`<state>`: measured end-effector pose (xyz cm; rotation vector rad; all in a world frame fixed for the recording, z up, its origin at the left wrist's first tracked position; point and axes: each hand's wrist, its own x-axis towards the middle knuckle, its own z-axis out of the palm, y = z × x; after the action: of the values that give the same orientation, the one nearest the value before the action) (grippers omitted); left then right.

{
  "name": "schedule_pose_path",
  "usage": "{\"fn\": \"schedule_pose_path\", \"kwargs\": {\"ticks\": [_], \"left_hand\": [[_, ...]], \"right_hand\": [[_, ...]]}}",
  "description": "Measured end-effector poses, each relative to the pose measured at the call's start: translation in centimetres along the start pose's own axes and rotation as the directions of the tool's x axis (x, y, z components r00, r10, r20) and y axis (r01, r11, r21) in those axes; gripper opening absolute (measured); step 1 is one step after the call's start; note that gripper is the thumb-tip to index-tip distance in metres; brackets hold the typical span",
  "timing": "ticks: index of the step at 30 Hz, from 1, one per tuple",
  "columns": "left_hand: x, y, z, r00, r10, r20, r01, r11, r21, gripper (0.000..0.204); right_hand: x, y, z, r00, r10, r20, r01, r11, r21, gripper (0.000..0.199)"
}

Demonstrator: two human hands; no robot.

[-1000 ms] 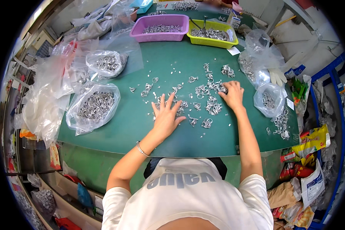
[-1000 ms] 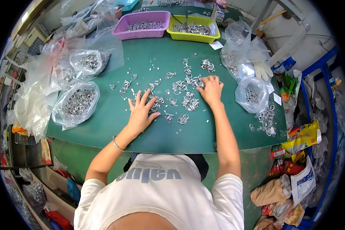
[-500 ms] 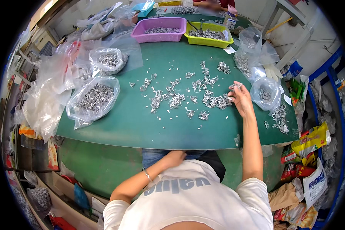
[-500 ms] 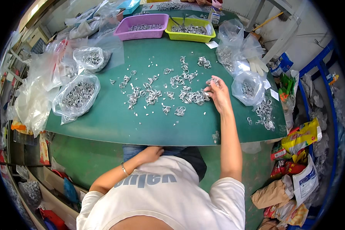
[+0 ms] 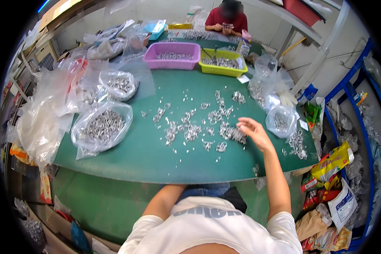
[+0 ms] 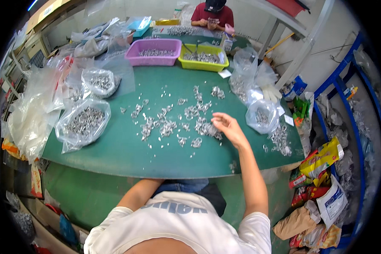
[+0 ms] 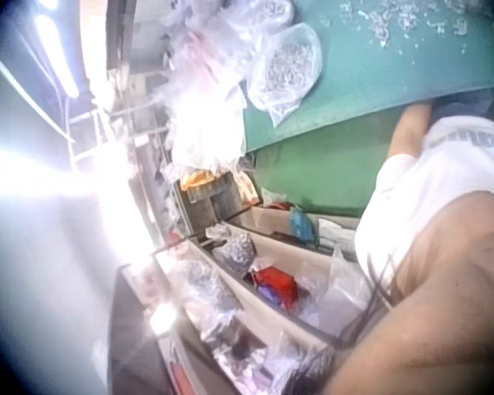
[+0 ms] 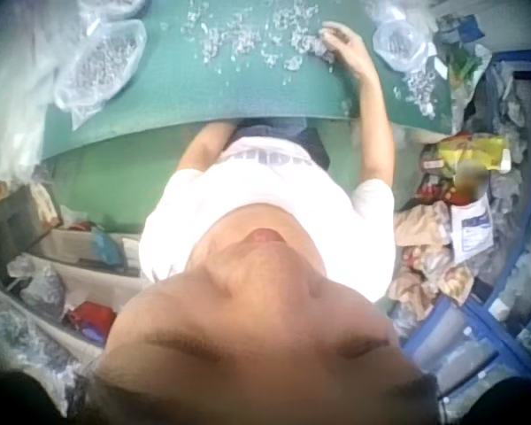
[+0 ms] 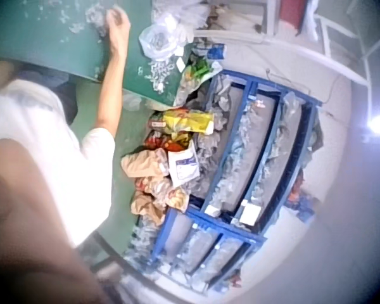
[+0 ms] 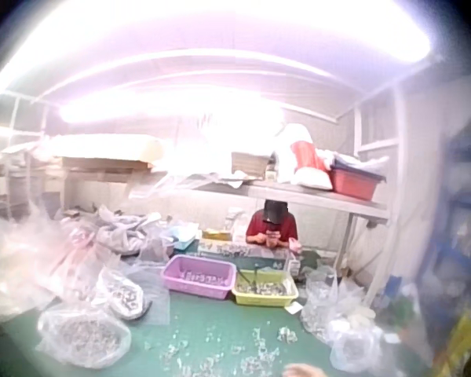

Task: The person sits at a green workbench and assembles small silver metal hardware components by hand. They pick up individual parts from a scattered pile, connect them together, and place the finished units into a clear plastic bag. The process involves repetitive picking, twisting, and placing motions.

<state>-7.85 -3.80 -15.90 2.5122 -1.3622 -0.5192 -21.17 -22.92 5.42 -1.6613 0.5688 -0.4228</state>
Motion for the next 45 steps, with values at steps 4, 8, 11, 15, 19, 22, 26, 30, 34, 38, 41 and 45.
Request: {"fn": "schedule_pose_path", "kwargs": {"ticks": [4,8,11,15,19,22,26,30,34,38,41,45], "left_hand": [[0.3,-0.2,0.4,1.0,0.002,0.013,-0.002,1.0,-0.008,0.035],[0.9,-0.4,0.2,1.0,0.007,0.022,-0.007,1.0,-0.018,0.035],[1.3,0.1,0.2,0.999,0.014,0.034,-0.013,1.0,-0.022,0.035],[2.0,0.1,-0.2,0.999,0.012,0.041,-0.011,1.0,-0.021,0.035],[2.5,-0.6,-0.5,0.999,-0.009,0.041,0.01,1.0,-0.026,0.035],[3.0,-0.6,-0.8,0.999,-0.003,0.047,0.005,0.999,-0.034,0.035],[3.6,0.3,-1.0,0.998,0.022,0.053,-0.02,0.999,-0.044,0.034],[3.6,0.4,-1.0,0.998,0.022,0.058,-0.019,0.999,-0.051,0.034],[4.1,0.2,-1.1,0.999,0.018,0.047,-0.015,0.998,-0.057,0.034],[4.2,0.0,-1.1,0.999,0.009,0.046,-0.007,0.999,-0.05,0.034],[4.4,0.2,-1.0,0.999,0.016,0.039,-0.014,0.999,-0.052,0.034],[4.6,0.3,-1.0,0.999,0.022,0.037,-0.021,0.999,-0.037,0.034]], "right_hand": [[3.9,2.0,-2.4,0.987,-0.09,-0.136,0.034,0.928,-0.37,0.043],[10.0,4.5,-3.7,0.937,-0.181,-0.297,0.007,0.864,-0.503,0.057],[14.2,6.9,-4.4,0.89,-0.314,-0.332,-0.001,0.725,-0.688,0.068],[16.2,6.7,-2.7,0.941,-0.27,-0.203,-0.087,0.386,-0.918,0.064],[16.0,1.3,-1.8,0.988,0.153,-0.018,-0.11,0.618,-0.778,0.027],[16.6,-1.0,-1.2,0.991,0.135,0.005,-0.084,0.642,-0.762,0.029],[19.8,2.6,1.5,0.911,-0.395,0.114,0.274,0.377,-0.884,0.043],[20.6,5.1,2.4,0.965,-0.237,0.113,0.207,0.424,-0.882,0.029],[19.9,4.5,1.5,0.951,-0.303,0.057,0.257,0.68,-0.687,0.018],[15.8,2.4,0.7,0.999,-0.001,-0.035,0.008,0.977,0.214,0.02],[11.5,1.0,-0.2,0.991,0.055,0.123,-0.121,0.76,0.638,0.031],[6.8,2.6,-0.6,0.949,0.047,0.311,-0.287,0.53,0.798,0.038]]}}
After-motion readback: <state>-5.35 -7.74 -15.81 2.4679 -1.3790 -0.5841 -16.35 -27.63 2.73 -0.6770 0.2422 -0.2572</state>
